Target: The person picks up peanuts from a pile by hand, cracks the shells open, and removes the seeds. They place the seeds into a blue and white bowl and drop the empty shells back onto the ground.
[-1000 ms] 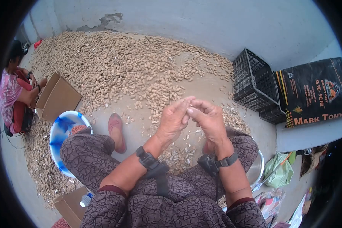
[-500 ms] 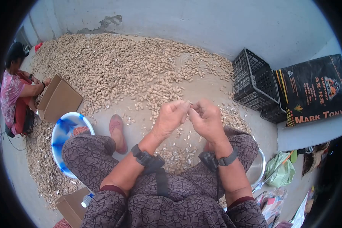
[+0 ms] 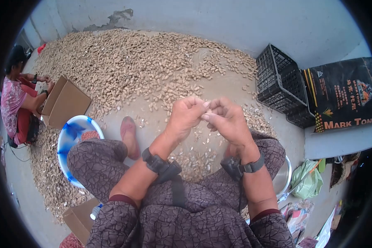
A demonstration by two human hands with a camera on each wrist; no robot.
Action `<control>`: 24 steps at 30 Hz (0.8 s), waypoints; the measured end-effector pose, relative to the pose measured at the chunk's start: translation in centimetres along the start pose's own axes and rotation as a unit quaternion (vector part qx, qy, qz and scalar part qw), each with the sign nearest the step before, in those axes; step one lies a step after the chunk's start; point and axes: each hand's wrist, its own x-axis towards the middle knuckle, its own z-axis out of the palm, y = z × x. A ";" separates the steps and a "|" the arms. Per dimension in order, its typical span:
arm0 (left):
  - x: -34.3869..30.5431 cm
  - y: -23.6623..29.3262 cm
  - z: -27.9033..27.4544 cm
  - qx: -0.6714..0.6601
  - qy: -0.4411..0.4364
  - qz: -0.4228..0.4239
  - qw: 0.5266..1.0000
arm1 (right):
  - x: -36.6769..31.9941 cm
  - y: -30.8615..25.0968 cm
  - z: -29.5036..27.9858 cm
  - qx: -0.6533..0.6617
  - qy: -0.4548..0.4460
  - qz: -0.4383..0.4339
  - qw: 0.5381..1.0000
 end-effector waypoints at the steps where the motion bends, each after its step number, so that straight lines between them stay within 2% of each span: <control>1: 0.0 0.0 -0.1 0.001 -0.019 0.002 1.000 | 0.0 -0.1 -0.1 0.004 0.005 0.004 1.000; 7: -0.3 -0.2 0.0 -0.069 -0.061 0.005 0.996 | -0.3 -1.4 -0.6 0.041 -0.010 0.012 0.999; 14: -0.6 -0.6 0.2 -0.130 -0.063 0.008 0.989 | -0.4 -0.8 -1.0 0.109 -0.018 0.010 0.994; 16: -0.7 -0.7 0.3 -0.215 -0.078 -0.037 0.973 | -0.3 -0.7 -1.0 0.121 -0.023 0.008 0.992; 19: -0.6 -1.0 0.1 -0.258 -0.101 -0.057 0.959 | -0.3 -0.5 -0.9 0.143 -0.026 0.008 0.989; 24: -0.5 -1.2 0.2 -0.256 -0.062 -0.077 0.962 | -0.2 -0.5 -1.0 0.167 -0.027 0.016 0.985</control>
